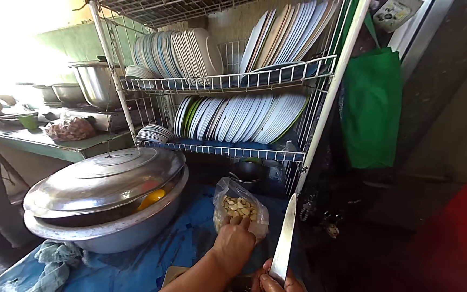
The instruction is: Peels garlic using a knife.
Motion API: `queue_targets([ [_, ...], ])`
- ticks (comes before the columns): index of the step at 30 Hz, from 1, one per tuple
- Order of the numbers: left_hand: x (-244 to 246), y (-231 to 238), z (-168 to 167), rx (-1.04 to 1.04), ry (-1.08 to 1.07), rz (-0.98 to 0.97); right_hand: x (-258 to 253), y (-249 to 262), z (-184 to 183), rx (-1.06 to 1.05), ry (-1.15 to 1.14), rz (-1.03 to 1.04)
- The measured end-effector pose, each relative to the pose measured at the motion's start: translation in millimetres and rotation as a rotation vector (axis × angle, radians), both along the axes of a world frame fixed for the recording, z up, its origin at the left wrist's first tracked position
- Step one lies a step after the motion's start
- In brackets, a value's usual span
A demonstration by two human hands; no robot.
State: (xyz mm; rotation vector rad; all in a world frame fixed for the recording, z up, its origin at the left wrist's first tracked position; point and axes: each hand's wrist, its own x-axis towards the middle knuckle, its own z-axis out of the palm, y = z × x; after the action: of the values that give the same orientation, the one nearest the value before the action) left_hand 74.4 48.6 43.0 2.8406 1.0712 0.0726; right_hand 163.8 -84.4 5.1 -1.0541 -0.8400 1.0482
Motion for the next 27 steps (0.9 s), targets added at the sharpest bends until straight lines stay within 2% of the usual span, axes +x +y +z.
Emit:
queue_targets([
  [3,-19,-14,-2,-0.011,-0.132,0.059,0,1,0,-0.006,-0.023,-0.003],
  [7,-58,-35,12,-0.229,-0.072,0.249,1,4,-2,-0.053,-0.089,0.056],
  [11,-103,-74,16,-0.282,-0.036,0.371,-2,3,-5,-0.117,-0.116,0.189],
  [15,-132,-104,-19,-0.288,-0.227,0.473,-3,1,-7,-0.176,-0.173,0.322],
  [18,-136,-104,-45,-0.227,-0.336,0.556,-3,5,-6,-0.293,-0.267,0.413],
  [20,-134,-95,-50,-0.183,-0.383,0.538,-6,10,-9,-0.346,-0.318,0.445],
  [22,-132,-83,-53,-0.183,-0.342,0.486,-9,14,-11,-0.372,-0.347,0.462],
  [27,-130,-44,-68,-0.06,-0.292,0.309,-15,38,-14,-0.333,-0.314,0.418],
])
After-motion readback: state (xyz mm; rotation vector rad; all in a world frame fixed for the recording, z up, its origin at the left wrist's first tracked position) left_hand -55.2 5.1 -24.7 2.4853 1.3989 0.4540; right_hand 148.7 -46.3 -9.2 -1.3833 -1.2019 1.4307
